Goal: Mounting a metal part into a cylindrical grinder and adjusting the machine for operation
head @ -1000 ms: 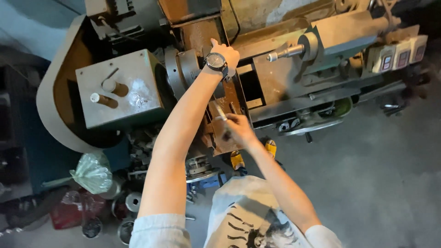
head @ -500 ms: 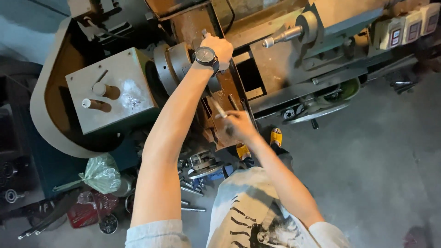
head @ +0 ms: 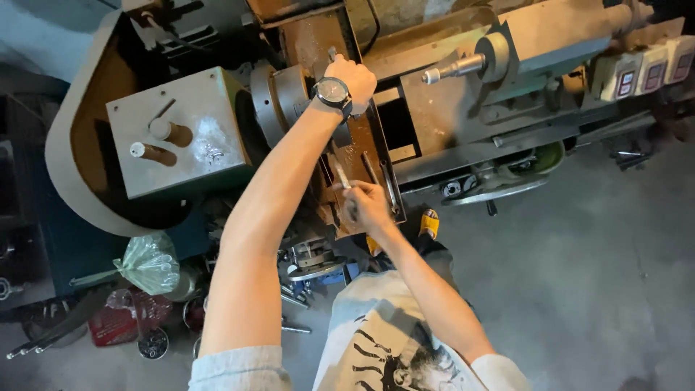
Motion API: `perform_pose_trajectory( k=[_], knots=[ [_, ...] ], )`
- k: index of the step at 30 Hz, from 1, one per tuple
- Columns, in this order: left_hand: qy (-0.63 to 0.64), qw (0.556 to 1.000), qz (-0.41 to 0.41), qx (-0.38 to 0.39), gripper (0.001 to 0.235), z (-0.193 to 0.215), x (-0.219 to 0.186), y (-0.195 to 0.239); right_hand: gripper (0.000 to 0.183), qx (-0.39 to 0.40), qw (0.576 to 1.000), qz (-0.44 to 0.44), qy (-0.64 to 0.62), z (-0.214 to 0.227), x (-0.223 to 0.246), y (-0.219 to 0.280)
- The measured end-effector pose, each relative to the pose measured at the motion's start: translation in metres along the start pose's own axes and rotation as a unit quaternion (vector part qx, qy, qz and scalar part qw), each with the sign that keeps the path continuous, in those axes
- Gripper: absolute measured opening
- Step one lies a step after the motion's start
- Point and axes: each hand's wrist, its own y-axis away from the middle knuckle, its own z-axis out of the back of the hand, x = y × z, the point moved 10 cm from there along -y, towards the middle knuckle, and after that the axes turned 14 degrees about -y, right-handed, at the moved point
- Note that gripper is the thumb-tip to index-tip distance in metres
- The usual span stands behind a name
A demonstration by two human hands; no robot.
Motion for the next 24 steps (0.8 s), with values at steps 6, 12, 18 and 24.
perform_pose_trajectory(
  k=[6, 12, 18, 24],
  knots=[
    [-0.003, 1.000, -0.003, 0.006, 0.019, 0.000, 0.000, -0.003, 0.015, 0.003, 0.999, 0.015, -0.031, -0.006, -0.011, 0.001],
    [0.004, 1.000, -0.001, -0.005, 0.018, -0.004, 0.000, -0.006, 0.018, 0.007, 0.996, -0.038, -0.081, -0.005, -0.013, -0.005],
    [0.000, 1.000, -0.001, -0.024, 0.018, 0.000, 0.002, -0.010, 0.016, 0.001, 0.998, -0.008, -0.054, -0.007, -0.018, -0.006],
    [0.053, 0.998, 0.006, -0.040, 0.036, 0.002, 0.001, -0.007, 0.017, 0.015, 0.997, 0.022, -0.073, -0.011, -0.016, 0.000]
  ],
)
